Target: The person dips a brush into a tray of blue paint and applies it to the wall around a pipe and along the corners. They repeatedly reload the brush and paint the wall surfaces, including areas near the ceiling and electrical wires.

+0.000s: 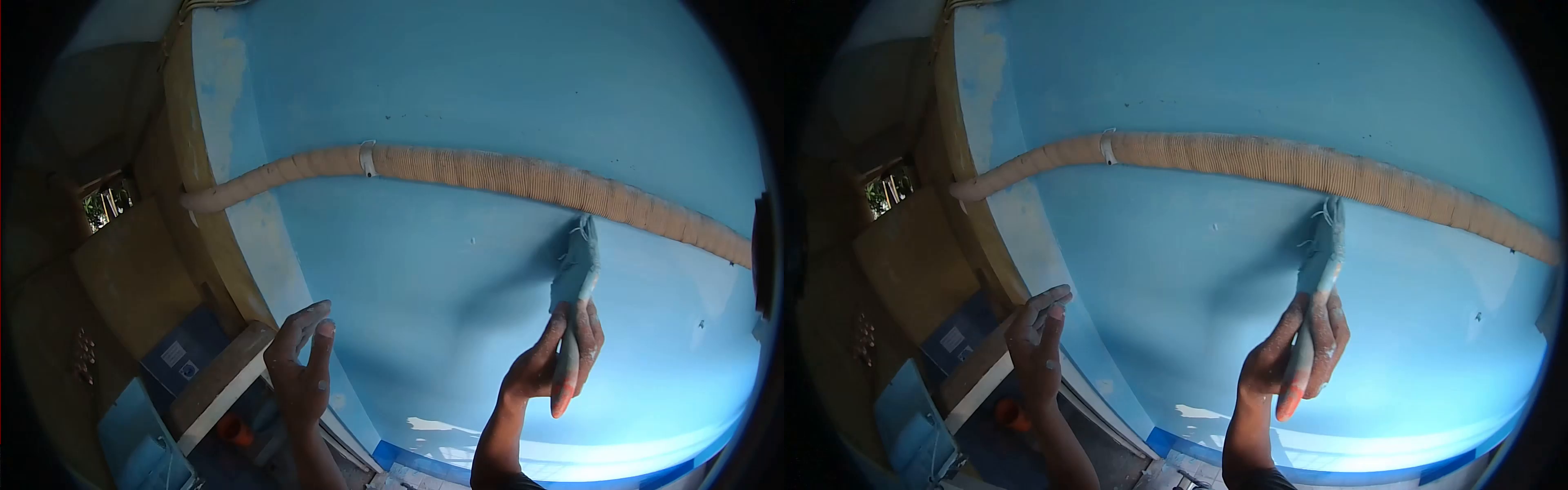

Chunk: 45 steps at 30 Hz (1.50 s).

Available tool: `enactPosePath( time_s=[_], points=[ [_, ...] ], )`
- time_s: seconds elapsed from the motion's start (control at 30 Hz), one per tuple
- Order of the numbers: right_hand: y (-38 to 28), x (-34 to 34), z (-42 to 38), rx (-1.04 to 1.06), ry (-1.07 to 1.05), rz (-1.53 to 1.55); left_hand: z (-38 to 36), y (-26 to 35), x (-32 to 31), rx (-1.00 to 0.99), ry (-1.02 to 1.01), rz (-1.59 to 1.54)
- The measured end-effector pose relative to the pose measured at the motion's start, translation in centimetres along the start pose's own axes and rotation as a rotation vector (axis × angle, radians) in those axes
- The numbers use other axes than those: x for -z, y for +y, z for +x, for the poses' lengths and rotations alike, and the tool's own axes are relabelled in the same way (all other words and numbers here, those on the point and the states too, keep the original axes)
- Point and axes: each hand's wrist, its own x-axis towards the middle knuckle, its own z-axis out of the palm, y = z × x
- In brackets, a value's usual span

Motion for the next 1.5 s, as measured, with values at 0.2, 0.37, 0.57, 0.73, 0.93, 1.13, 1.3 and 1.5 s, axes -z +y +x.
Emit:
enactPosePath(
  time_s=[0.2, 0.37, 0.57, 0.73, 0.93, 1.13, 1.3, 1.5],
  points=[
    [-9.3, -9.6, -7.1, 0.013, -0.345, 0.263, -2.3, -3.5, 0.0, 0.139, -0.109, 0.111],
    [-14.3, -15.6, -11.4, -0.017, -0.490, 0.479, -3.7, -5.5, 1.9, 0.186, -0.049, 0.145],
    [-9.6, -13.6, -9.3, -0.539, -0.323, 0.710, -5.2, -6.8, 5.6, 0.201, 0.013, 0.294],
    [-8.3, -6.2, -8.4, -0.441, -0.136, 0.394, -7.9, -8.9, 7.7, 0.246, 0.019, 0.459],
    [-13.0, -11.4, -11.3, -0.562, -0.420, 0.824, -12.3, -12.1, 6.8, 0.325, -0.060, 0.489],
    [-16.7, -21.6, -16.9, -0.706, -0.517, 0.947, -12.9, -13.3, 6.7, 0.364, -0.073, 0.587],
    [-16.9, -21.6, -17.7, -0.328, -0.263, 0.718, -10.2, -14.0, 10.0, 0.167, 0.121, 0.864],
    [-18.2, -24.8, -18.4, -0.519, -0.349, 0.892, -6.6, -15.6, 15.4, 0.192, 0.250, 0.972]
  ],
)
